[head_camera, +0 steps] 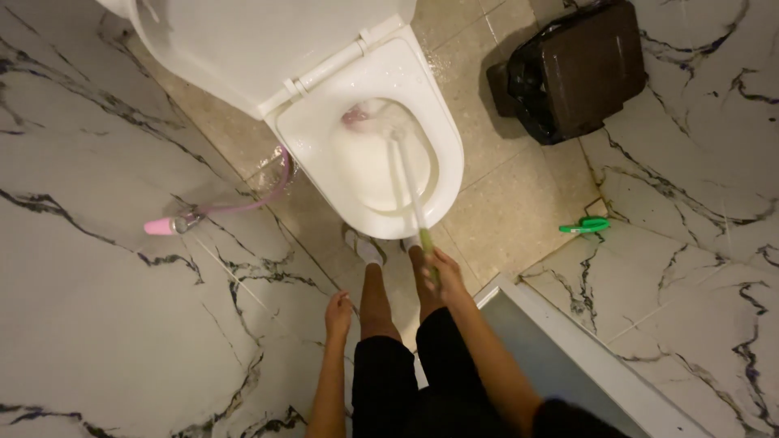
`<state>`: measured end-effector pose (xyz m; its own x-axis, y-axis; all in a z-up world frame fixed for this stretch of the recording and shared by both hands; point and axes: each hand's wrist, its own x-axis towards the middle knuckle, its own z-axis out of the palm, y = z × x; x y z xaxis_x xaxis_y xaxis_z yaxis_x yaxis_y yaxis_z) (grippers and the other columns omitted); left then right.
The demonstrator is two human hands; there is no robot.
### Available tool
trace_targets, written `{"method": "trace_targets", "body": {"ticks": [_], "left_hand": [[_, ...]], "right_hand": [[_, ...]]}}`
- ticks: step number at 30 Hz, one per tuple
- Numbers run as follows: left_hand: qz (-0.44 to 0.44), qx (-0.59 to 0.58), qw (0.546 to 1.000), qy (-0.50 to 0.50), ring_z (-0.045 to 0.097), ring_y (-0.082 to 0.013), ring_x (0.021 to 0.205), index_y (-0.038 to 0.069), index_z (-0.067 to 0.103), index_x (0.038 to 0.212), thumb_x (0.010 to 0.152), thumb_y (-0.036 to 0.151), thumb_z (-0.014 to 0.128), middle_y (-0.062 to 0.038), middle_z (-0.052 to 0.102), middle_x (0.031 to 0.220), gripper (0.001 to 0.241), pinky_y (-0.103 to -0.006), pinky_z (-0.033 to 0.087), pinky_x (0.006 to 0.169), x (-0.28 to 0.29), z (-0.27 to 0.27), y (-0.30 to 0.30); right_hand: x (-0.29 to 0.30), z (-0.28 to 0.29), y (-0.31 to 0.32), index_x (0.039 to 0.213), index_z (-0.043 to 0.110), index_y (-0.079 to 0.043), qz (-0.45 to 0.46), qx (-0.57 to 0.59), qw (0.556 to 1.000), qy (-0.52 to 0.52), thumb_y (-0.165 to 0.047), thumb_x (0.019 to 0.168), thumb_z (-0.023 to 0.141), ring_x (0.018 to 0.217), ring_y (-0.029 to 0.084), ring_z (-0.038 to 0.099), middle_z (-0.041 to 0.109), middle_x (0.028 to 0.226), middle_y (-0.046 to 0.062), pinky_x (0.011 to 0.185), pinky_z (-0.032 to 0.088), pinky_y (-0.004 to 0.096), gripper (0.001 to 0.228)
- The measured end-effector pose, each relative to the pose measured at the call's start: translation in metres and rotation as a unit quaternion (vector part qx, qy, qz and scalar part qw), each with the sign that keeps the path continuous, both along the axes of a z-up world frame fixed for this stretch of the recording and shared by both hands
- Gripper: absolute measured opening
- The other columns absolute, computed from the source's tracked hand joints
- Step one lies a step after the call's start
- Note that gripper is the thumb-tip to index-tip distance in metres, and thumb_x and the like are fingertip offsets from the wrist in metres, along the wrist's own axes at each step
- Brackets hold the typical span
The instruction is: The person cleans a white toilet using a long-handled brush. They scrub the toilet seat, the underside of the seat, and the interior of the bowl. The person lifts the seat to clean underneath and continues scrubbing the bowl's interior surfaces.
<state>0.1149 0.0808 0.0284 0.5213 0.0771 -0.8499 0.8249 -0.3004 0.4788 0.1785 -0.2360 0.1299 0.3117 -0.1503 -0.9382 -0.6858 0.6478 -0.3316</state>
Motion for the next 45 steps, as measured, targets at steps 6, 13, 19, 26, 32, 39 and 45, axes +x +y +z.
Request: {"method": "trace_targets", "body": {"ticks": [6, 13, 19, 26, 32, 39, 45], "left_hand": [[-0.035, 0.019, 0.999, 0.017, 0.061, -0.0172, 0.078, 0.008, 0.069, 0.125, 0.100, 0.024, 0.055, -0.004, 0.068, 0.089, 0.032, -0.0318, 0.051, 0.073, 0.024, 0.028, -0.005], [-0.086, 0.041, 0.995, -0.025, 0.064, -0.0233, 0.080, 0.008, 0.069, 0.125, 0.100, 0.026, 0.053, -0.012, 0.071, 0.091, 0.035, -0.0355, 0.051, 0.075, 0.031, 0.030, -0.020], [-0.119, 0.044, 0.991, -0.047, 0.067, -0.0240, 0.096, 0.008, 0.069, 0.124, 0.096, 0.024, 0.055, -0.012, 0.072, 0.111, 0.034, -0.0350, 0.052, 0.084, 0.012, 0.001, -0.022], [-0.068, 0.026, 0.997, -0.014, 0.070, -0.0244, 0.090, 0.010, 0.070, 0.121, 0.095, 0.024, 0.056, -0.012, 0.075, 0.102, 0.034, -0.0356, 0.054, 0.081, 0.012, 0.003, -0.027], [-0.070, 0.035, 0.995, -0.056, 0.071, -0.0245, 0.087, 0.007, 0.070, 0.119, 0.098, 0.026, 0.059, -0.012, 0.075, 0.097, 0.030, -0.0364, 0.054, 0.080, -0.011, -0.024, -0.025], [-0.039, 0.017, 0.996, -0.078, 0.071, -0.0255, 0.097, 0.012, 0.072, 0.121, 0.097, 0.030, 0.060, -0.012, 0.075, 0.104, 0.032, -0.0357, 0.053, 0.086, -0.013, -0.005, -0.056], [0.000, -0.024, 0.993, -0.113, 0.071, -0.0254, 0.103, 0.011, 0.071, 0.121, 0.098, 0.029, 0.059, -0.012, 0.075, 0.110, 0.031, -0.0357, 0.053, 0.090, -0.006, 0.018, -0.064]], "right_hand": [[0.024, -0.021, -0.022, 0.127, 0.060, -0.004, 0.037, -0.024, 0.998, -0.048, -0.016, 0.104, 0.061, 0.048, 0.013, 0.051, 0.057, 0.068, 0.003, 0.038, 0.040, 0.028, 0.026], [0.052, -0.009, 0.024, 0.145, 0.058, -0.017, 0.308, -0.199, 0.929, -0.040, -0.026, 0.103, 0.056, 0.048, 0.029, 0.053, 0.055, 0.063, 0.016, 0.042, 0.043, 0.040, 0.043], [-0.027, 0.016, -0.050, 0.143, 0.055, -0.026, 0.642, -0.391, 0.656, 0.074, -0.038, 0.101, 0.050, 0.085, 0.044, 0.071, 0.072, 0.091, 0.022, 0.071, 0.052, 0.060, 0.044], [0.071, -0.073, -0.043, 0.150, 0.046, -0.033, 0.653, -0.456, 0.603, 0.052, -0.029, 0.100, 0.043, 0.081, 0.037, 0.072, 0.074, 0.093, 0.015, 0.067, 0.050, 0.058, 0.051], [0.072, -0.104, 0.033, 0.135, 0.058, 0.003, 0.355, -0.181, 0.914, -0.078, -0.029, 0.111, 0.051, 0.052, 0.024, 0.058, 0.061, 0.069, 0.011, 0.048, 0.050, 0.043, 0.040], [-0.076, 0.010, -0.065, 0.132, 0.065, -0.016, 0.636, -0.364, 0.676, 0.080, -0.051, 0.100, 0.044, 0.092, 0.042, 0.070, 0.072, 0.103, 0.022, 0.081, 0.054, 0.055, 0.051], [-0.095, 0.042, -0.096, 0.121, 0.067, -0.010, 0.675, -0.565, 0.469, 0.063, -0.044, 0.110, 0.040, 0.058, 0.038, 0.066, 0.067, 0.070, 0.020, 0.051, 0.048, 0.054, 0.045]]}}
